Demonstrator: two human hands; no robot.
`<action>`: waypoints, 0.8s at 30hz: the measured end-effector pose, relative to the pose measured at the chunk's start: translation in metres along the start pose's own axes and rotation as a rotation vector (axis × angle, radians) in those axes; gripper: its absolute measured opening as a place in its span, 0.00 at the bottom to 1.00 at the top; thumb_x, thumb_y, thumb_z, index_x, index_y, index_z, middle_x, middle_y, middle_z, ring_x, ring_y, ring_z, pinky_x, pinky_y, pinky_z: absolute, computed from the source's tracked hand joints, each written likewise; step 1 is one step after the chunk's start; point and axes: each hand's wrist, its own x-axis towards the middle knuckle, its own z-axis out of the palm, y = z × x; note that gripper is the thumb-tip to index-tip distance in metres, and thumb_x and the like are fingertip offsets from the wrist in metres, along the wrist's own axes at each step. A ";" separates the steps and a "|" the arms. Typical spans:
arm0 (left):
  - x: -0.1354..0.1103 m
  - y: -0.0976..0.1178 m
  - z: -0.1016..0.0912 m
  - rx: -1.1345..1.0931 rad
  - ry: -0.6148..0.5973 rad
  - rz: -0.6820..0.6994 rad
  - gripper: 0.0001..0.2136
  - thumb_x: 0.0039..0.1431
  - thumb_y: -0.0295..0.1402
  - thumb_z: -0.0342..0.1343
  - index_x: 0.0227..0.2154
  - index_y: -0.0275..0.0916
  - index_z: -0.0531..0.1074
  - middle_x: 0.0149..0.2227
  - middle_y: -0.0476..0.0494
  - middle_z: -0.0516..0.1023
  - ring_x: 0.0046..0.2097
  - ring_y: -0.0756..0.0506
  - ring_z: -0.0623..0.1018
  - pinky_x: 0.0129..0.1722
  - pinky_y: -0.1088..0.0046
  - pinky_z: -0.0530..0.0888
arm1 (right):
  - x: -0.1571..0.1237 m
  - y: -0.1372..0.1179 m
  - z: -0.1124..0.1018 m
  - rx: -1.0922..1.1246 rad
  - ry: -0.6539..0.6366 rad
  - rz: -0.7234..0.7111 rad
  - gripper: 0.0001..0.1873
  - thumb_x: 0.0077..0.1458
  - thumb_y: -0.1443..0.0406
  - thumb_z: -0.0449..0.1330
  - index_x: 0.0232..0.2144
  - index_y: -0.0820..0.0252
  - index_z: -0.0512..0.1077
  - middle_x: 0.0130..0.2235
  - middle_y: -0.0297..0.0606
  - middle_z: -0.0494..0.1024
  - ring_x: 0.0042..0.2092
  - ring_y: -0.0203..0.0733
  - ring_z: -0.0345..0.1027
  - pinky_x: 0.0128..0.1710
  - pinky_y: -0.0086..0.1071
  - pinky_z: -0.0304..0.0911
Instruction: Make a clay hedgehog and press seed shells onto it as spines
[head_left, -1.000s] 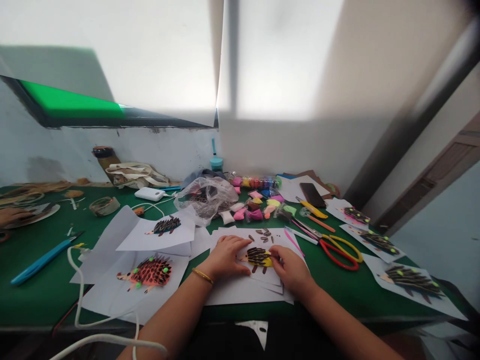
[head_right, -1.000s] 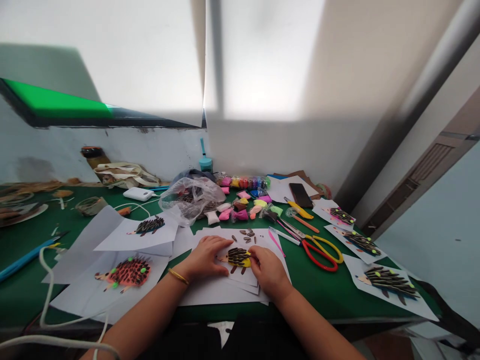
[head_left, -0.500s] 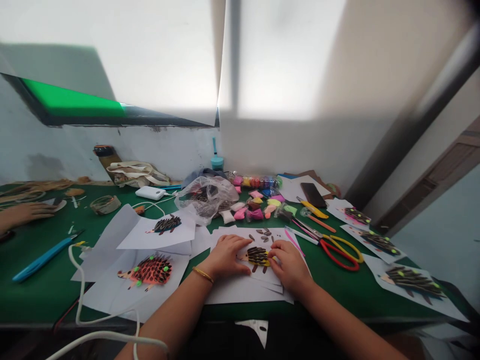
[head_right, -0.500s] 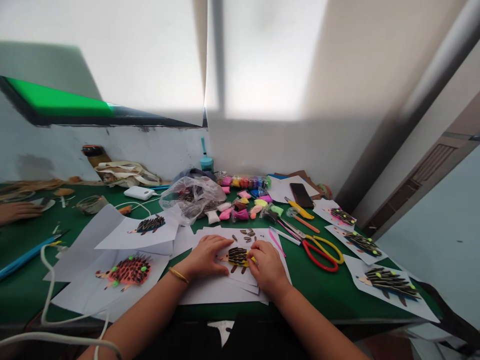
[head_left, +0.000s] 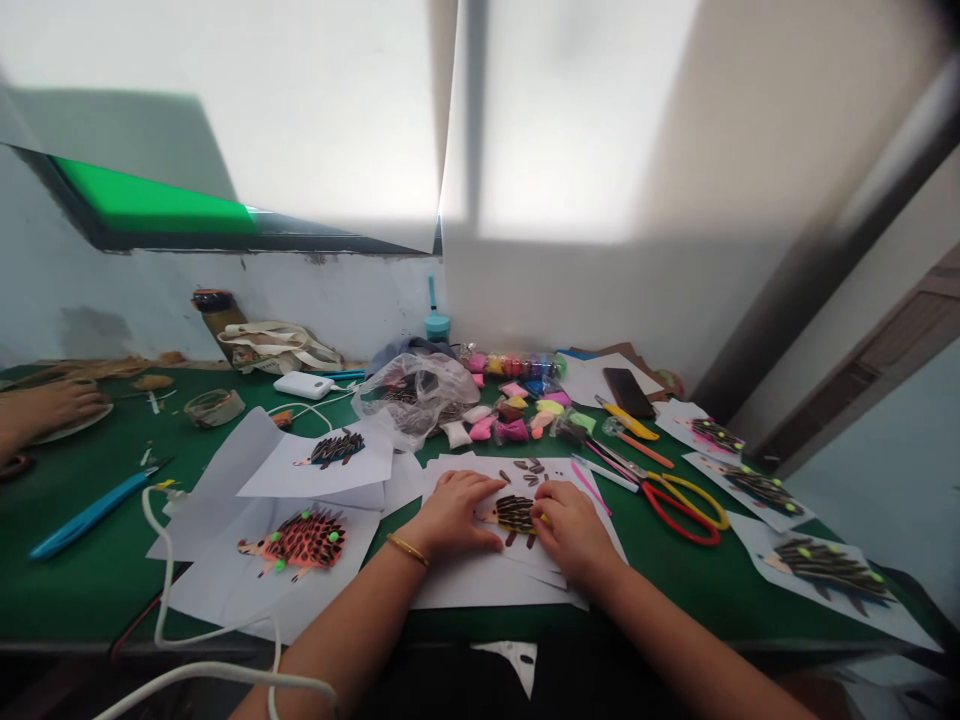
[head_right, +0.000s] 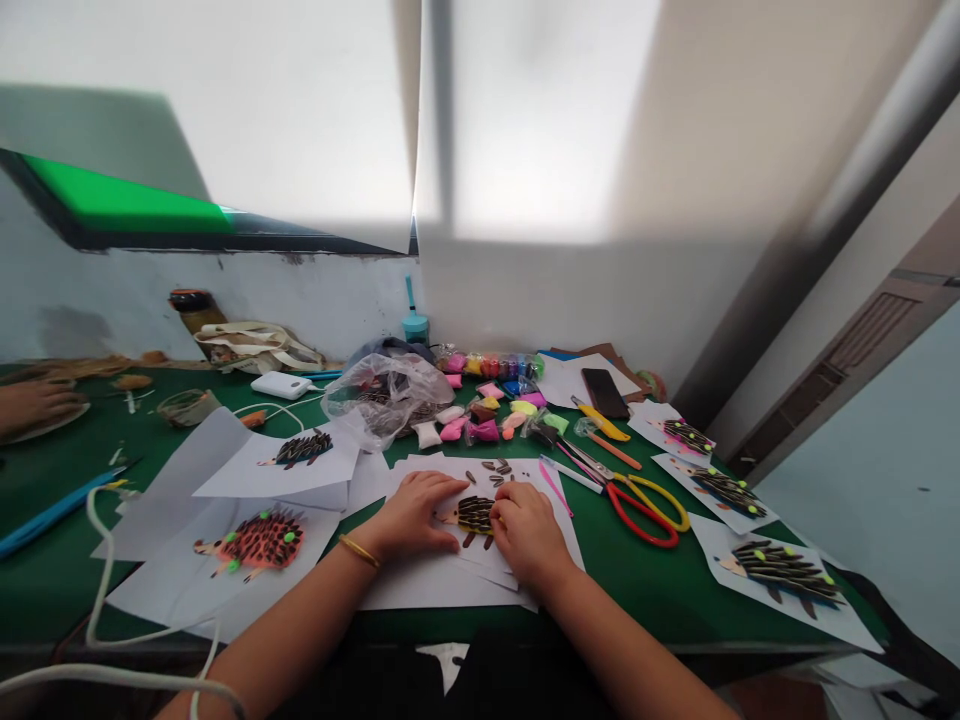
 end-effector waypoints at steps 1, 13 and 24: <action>0.000 0.000 0.000 0.001 0.001 0.003 0.43 0.36 0.50 0.71 0.59 0.49 0.65 0.56 0.44 0.72 0.57 0.36 0.69 0.57 0.58 0.61 | 0.001 0.000 0.000 -0.001 -0.006 0.004 0.06 0.54 0.71 0.58 0.30 0.58 0.73 0.41 0.40 0.74 0.45 0.47 0.64 0.46 0.40 0.61; -0.001 0.003 0.000 0.023 0.076 0.060 0.36 0.44 0.52 0.67 0.57 0.47 0.67 0.54 0.43 0.74 0.55 0.38 0.71 0.60 0.56 0.58 | -0.001 0.004 0.005 0.035 0.004 0.027 0.05 0.54 0.70 0.59 0.29 0.57 0.74 0.40 0.39 0.74 0.44 0.46 0.65 0.44 0.38 0.61; -0.001 0.031 0.000 0.142 0.141 0.330 0.22 0.56 0.53 0.56 0.49 0.48 0.73 0.53 0.45 0.75 0.57 0.40 0.70 0.66 0.53 0.44 | -0.006 0.008 0.000 0.062 0.033 0.031 0.07 0.51 0.69 0.60 0.34 0.56 0.75 0.40 0.39 0.74 0.44 0.46 0.66 0.46 0.39 0.62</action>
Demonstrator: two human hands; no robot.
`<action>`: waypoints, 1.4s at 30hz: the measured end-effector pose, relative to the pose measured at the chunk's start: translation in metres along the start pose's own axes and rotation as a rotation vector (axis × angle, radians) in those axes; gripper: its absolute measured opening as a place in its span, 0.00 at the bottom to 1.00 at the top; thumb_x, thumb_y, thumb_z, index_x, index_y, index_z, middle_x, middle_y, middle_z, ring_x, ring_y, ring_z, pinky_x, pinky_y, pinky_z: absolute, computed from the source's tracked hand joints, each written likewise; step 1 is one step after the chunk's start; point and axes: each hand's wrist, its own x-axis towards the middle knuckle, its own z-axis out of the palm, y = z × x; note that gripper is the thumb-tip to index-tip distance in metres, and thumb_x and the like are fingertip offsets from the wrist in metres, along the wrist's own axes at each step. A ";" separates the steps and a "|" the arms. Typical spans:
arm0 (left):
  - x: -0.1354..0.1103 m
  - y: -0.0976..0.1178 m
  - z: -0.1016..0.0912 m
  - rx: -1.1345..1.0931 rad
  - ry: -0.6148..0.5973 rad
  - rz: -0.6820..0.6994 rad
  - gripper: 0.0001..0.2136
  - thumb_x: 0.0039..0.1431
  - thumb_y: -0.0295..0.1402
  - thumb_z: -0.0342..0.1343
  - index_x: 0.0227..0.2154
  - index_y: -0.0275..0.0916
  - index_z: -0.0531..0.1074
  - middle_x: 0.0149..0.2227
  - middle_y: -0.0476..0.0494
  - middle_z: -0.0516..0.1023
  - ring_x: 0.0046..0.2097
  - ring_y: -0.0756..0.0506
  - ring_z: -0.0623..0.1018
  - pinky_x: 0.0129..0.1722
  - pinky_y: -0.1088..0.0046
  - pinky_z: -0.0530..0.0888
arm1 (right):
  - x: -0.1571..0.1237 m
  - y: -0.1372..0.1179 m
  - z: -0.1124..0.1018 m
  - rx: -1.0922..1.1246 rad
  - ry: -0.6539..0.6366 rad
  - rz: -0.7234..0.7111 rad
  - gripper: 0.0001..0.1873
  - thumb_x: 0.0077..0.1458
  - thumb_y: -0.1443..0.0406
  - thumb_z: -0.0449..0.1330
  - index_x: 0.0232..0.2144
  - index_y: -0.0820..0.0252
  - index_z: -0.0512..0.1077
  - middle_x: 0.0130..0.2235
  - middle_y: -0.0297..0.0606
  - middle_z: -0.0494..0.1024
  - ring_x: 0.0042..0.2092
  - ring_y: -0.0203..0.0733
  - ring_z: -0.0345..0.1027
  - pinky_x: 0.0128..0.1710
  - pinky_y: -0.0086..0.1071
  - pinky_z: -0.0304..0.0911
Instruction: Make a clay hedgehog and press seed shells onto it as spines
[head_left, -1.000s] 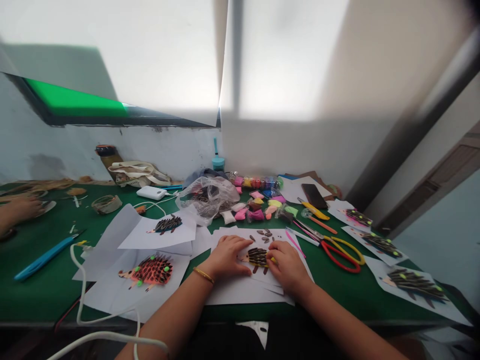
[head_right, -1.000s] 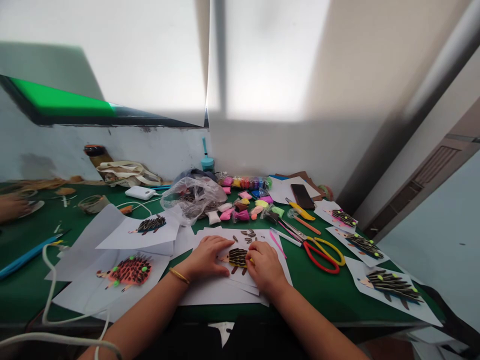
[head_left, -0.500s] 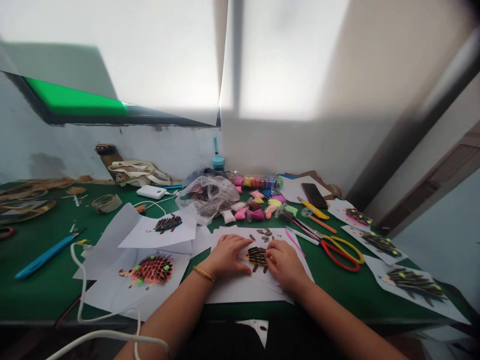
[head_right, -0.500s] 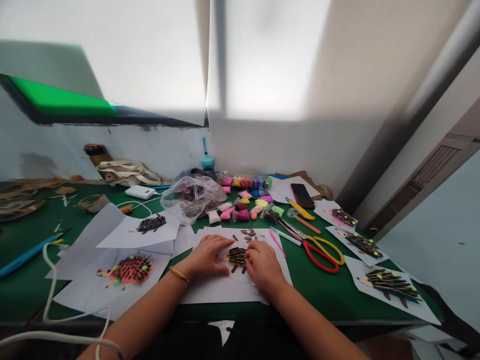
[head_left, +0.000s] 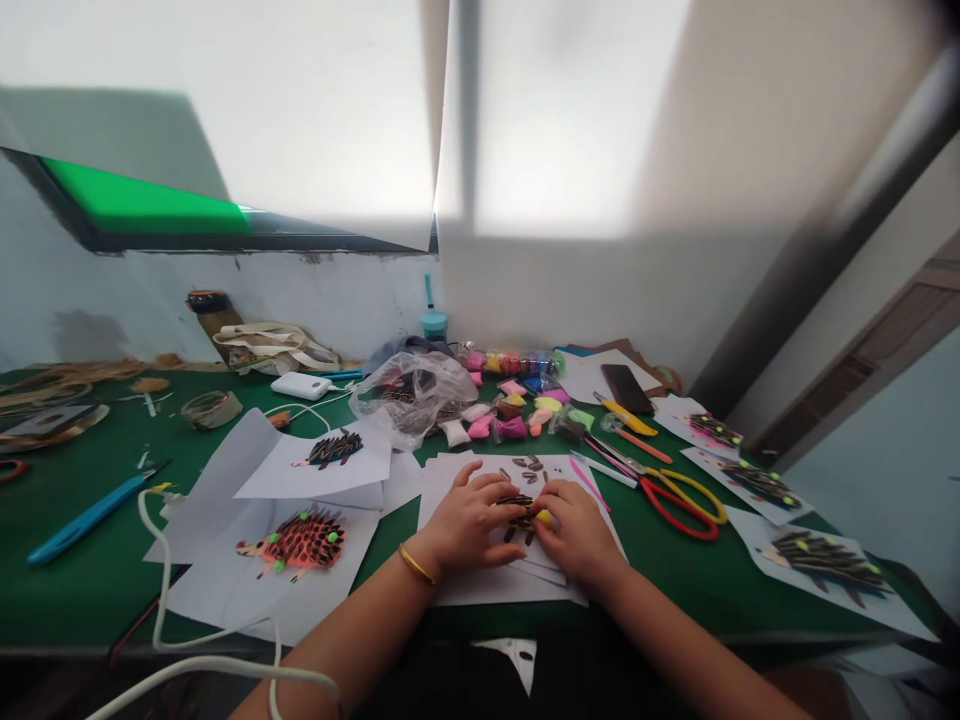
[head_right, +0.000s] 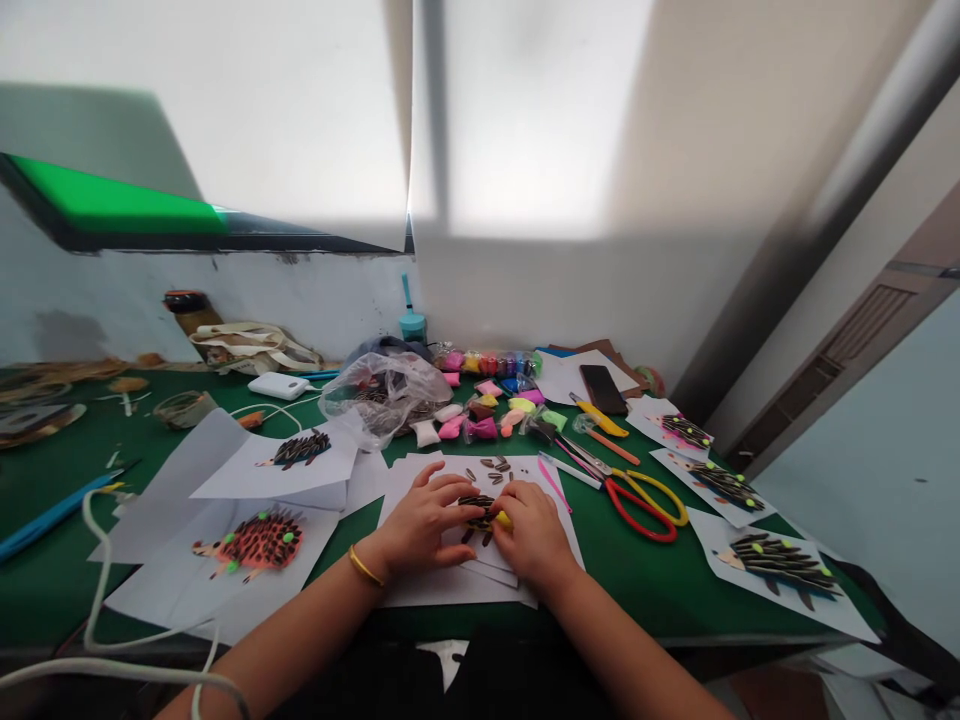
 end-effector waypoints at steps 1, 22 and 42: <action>0.000 0.000 0.001 -0.001 -0.003 0.001 0.23 0.56 0.54 0.56 0.50 0.48 0.73 0.52 0.45 0.75 0.57 0.40 0.70 0.66 0.53 0.44 | 0.000 0.000 -0.001 0.001 0.004 0.001 0.07 0.51 0.69 0.60 0.34 0.56 0.75 0.40 0.39 0.74 0.44 0.46 0.66 0.46 0.39 0.62; 0.000 -0.002 0.004 -0.003 -0.038 -0.018 0.24 0.56 0.55 0.55 0.51 0.50 0.72 0.51 0.44 0.75 0.57 0.39 0.69 0.66 0.52 0.43 | -0.001 0.001 0.001 -0.035 0.001 -0.041 0.09 0.54 0.69 0.58 0.34 0.54 0.78 0.40 0.39 0.73 0.44 0.45 0.65 0.44 0.37 0.61; -0.005 -0.027 0.019 -0.263 0.119 -0.267 0.24 0.67 0.51 0.39 0.50 0.41 0.73 0.50 0.41 0.77 0.52 0.42 0.73 0.55 0.62 0.67 | -0.003 0.004 -0.001 -0.076 0.004 0.026 0.04 0.53 0.66 0.60 0.29 0.57 0.75 0.40 0.40 0.73 0.44 0.45 0.66 0.45 0.39 0.62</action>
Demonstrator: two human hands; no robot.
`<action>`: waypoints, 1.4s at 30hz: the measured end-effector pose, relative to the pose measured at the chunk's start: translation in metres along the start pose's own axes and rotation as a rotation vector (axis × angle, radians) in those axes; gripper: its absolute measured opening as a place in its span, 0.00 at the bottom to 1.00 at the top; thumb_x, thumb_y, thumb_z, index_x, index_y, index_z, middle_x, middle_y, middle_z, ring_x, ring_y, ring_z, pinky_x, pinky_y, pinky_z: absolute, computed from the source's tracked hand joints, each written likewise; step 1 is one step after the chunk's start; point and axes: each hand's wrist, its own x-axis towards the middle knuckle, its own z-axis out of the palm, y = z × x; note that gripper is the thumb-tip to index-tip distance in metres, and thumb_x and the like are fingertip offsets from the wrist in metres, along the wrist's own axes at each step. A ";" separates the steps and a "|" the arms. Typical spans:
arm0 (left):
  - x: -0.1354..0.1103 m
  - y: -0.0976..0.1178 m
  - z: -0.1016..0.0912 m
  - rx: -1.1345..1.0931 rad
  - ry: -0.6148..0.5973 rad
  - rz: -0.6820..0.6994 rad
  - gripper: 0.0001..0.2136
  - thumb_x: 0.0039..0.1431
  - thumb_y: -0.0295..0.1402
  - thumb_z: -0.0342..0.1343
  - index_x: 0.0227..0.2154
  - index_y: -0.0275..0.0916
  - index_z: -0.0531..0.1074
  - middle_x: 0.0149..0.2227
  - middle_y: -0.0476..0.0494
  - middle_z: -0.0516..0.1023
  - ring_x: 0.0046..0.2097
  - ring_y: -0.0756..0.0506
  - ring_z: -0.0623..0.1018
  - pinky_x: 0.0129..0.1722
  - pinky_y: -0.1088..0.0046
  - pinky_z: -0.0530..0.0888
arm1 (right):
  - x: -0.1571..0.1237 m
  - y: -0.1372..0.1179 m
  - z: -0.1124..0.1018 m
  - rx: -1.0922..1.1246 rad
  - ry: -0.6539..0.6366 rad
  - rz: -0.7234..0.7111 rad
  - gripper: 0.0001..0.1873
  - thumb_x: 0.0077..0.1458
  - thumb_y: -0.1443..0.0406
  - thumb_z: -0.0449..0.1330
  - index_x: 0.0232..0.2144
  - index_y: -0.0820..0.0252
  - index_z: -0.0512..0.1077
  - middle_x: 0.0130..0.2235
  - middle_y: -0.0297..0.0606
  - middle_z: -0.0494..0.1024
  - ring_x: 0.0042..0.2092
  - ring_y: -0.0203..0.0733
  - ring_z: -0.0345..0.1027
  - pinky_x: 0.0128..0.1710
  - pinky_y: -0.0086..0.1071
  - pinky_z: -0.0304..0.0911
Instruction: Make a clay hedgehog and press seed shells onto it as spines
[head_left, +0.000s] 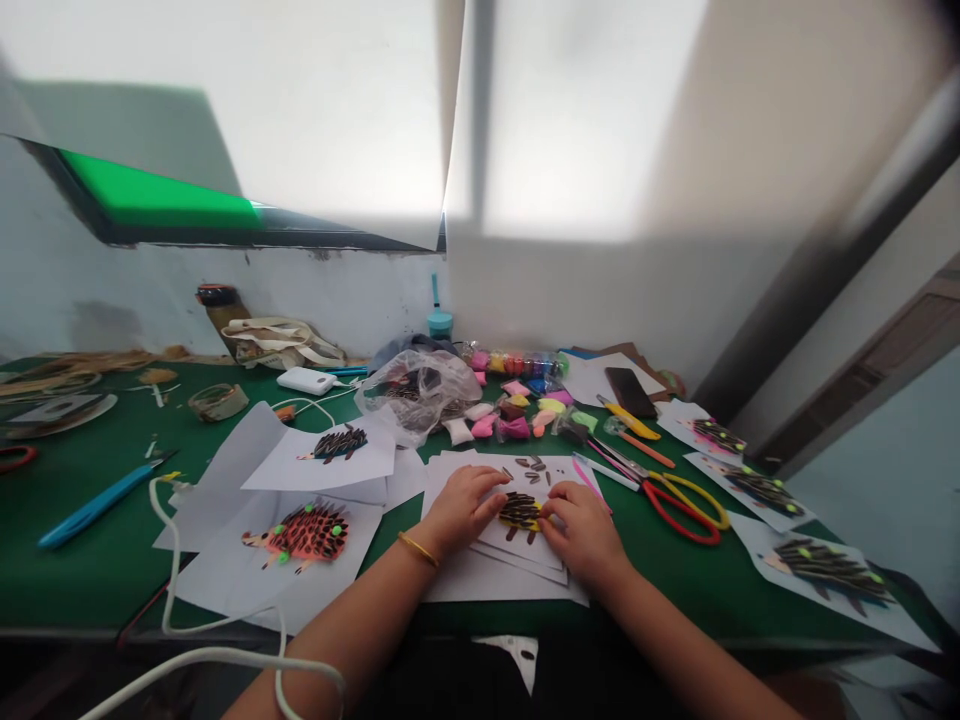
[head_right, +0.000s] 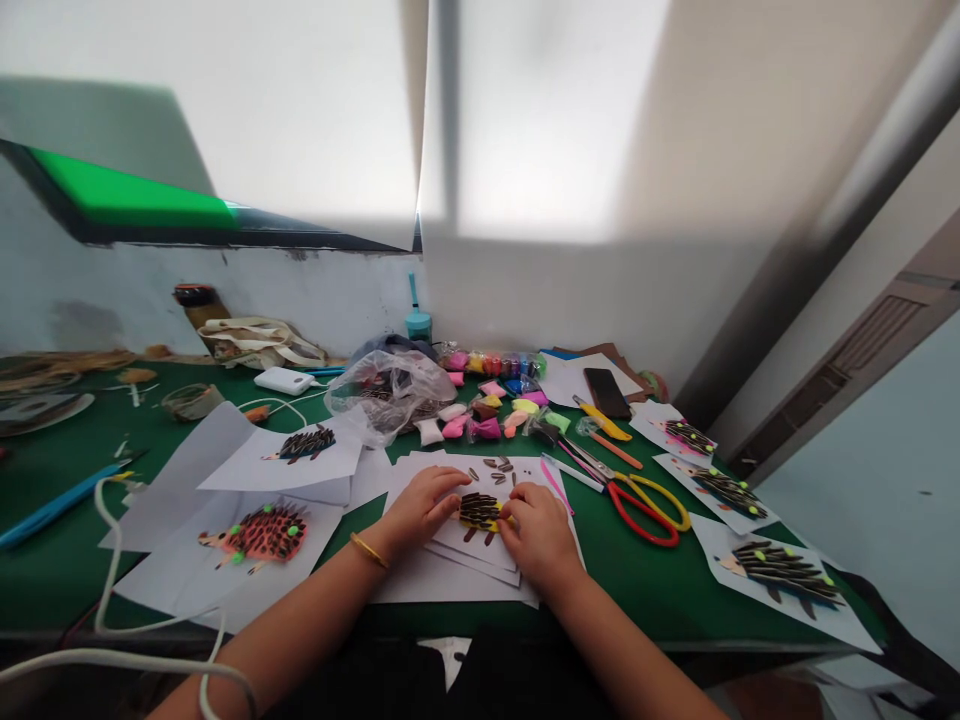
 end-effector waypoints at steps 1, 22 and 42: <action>0.000 -0.001 0.001 0.008 -0.004 0.000 0.25 0.67 0.51 0.39 0.50 0.41 0.73 0.50 0.41 0.77 0.52 0.42 0.73 0.55 0.61 0.67 | 0.000 0.000 0.000 0.003 -0.004 -0.003 0.04 0.54 0.66 0.60 0.29 0.57 0.75 0.40 0.40 0.73 0.44 0.45 0.66 0.45 0.39 0.62; -0.001 -0.001 0.001 0.029 -0.025 -0.020 0.23 0.67 0.49 0.40 0.49 0.41 0.74 0.48 0.41 0.78 0.51 0.42 0.74 0.54 0.61 0.67 | 0.000 -0.005 -0.001 0.021 0.016 -0.067 0.05 0.55 0.68 0.58 0.29 0.57 0.74 0.41 0.42 0.75 0.44 0.47 0.67 0.45 0.40 0.63; -0.001 0.000 0.001 0.027 -0.023 -0.021 0.23 0.68 0.49 0.39 0.48 0.41 0.75 0.47 0.41 0.78 0.50 0.42 0.74 0.53 0.61 0.67 | 0.003 -0.009 -0.011 -0.025 -0.098 -0.019 0.09 0.61 0.67 0.52 0.34 0.57 0.72 0.34 0.39 0.75 0.38 0.45 0.67 0.39 0.37 0.61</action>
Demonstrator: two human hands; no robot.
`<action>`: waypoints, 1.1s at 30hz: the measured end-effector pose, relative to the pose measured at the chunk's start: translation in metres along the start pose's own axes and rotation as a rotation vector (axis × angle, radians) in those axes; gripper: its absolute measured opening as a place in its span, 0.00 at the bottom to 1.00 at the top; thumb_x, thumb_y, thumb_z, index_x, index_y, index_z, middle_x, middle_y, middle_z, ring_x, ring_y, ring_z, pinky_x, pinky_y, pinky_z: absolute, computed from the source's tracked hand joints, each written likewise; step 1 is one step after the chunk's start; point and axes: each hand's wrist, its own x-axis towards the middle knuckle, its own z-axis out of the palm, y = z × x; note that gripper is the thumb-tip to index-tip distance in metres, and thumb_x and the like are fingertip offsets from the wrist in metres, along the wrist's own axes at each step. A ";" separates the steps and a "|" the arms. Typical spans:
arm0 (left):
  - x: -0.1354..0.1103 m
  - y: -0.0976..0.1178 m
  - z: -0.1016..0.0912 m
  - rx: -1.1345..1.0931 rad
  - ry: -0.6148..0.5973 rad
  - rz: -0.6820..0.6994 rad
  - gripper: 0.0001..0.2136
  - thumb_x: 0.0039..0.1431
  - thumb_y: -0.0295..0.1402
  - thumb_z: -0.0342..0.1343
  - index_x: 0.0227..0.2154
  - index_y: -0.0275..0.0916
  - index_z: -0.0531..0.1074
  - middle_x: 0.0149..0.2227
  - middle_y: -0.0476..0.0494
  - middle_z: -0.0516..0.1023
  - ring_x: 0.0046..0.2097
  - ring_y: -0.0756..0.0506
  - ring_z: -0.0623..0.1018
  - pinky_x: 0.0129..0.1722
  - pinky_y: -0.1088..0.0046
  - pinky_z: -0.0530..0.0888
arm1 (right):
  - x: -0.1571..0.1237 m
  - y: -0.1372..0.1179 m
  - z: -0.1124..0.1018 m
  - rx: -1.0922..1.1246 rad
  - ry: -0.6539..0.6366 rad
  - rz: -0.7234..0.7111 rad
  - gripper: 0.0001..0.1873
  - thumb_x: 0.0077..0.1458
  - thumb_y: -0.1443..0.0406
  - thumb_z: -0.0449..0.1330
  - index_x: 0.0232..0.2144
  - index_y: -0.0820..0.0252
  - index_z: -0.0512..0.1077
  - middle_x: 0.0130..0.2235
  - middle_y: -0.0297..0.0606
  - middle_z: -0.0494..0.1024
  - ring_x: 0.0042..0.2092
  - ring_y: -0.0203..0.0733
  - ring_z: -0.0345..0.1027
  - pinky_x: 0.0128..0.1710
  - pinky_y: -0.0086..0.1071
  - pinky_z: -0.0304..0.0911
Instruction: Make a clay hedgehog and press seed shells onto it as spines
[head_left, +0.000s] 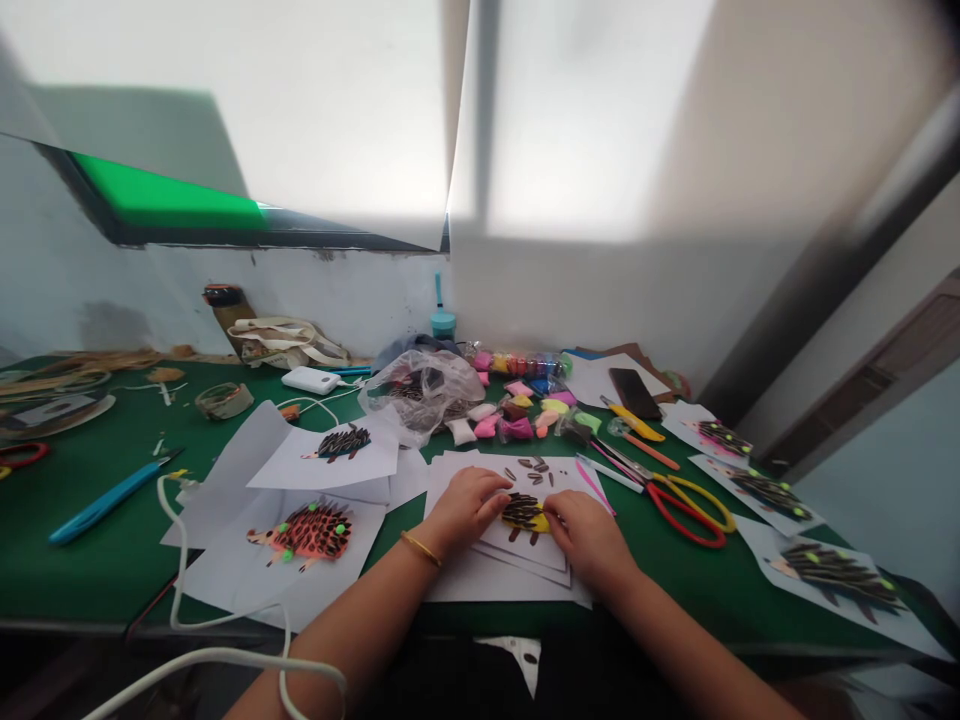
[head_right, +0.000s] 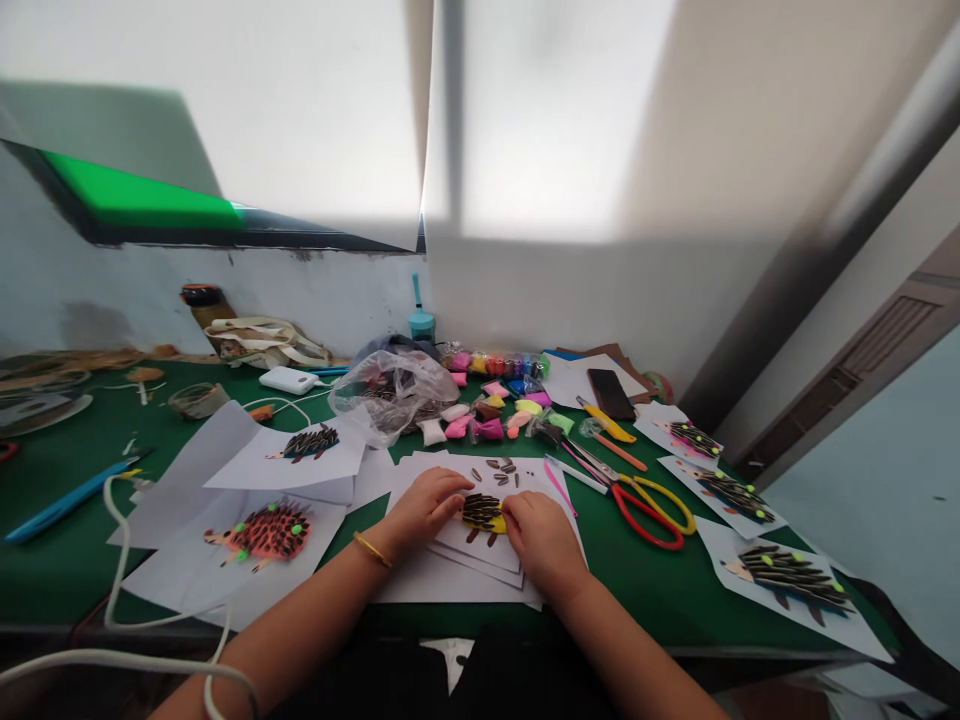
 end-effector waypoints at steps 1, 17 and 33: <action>0.000 0.000 0.000 -0.001 -0.002 0.002 0.23 0.68 0.49 0.40 0.47 0.41 0.75 0.46 0.41 0.78 0.50 0.42 0.74 0.53 0.61 0.67 | 0.000 0.000 0.000 0.016 -0.011 0.009 0.09 0.61 0.67 0.52 0.34 0.57 0.72 0.34 0.39 0.76 0.38 0.44 0.67 0.39 0.36 0.61; 0.001 -0.001 0.000 -0.014 -0.025 -0.017 0.22 0.67 0.48 0.41 0.47 0.41 0.75 0.46 0.41 0.79 0.50 0.41 0.74 0.53 0.62 0.67 | 0.008 -0.006 0.002 -0.002 -0.094 0.083 0.07 0.57 0.67 0.55 0.30 0.58 0.73 0.34 0.36 0.75 0.39 0.41 0.66 0.41 0.31 0.57; 0.001 -0.003 0.003 0.006 -0.041 -0.012 0.22 0.68 0.48 0.40 0.47 0.42 0.75 0.46 0.42 0.79 0.49 0.42 0.74 0.53 0.62 0.66 | 0.019 -0.009 0.000 -0.106 -0.192 0.104 0.09 0.58 0.66 0.55 0.28 0.56 0.74 0.33 0.37 0.77 0.38 0.42 0.67 0.38 0.32 0.54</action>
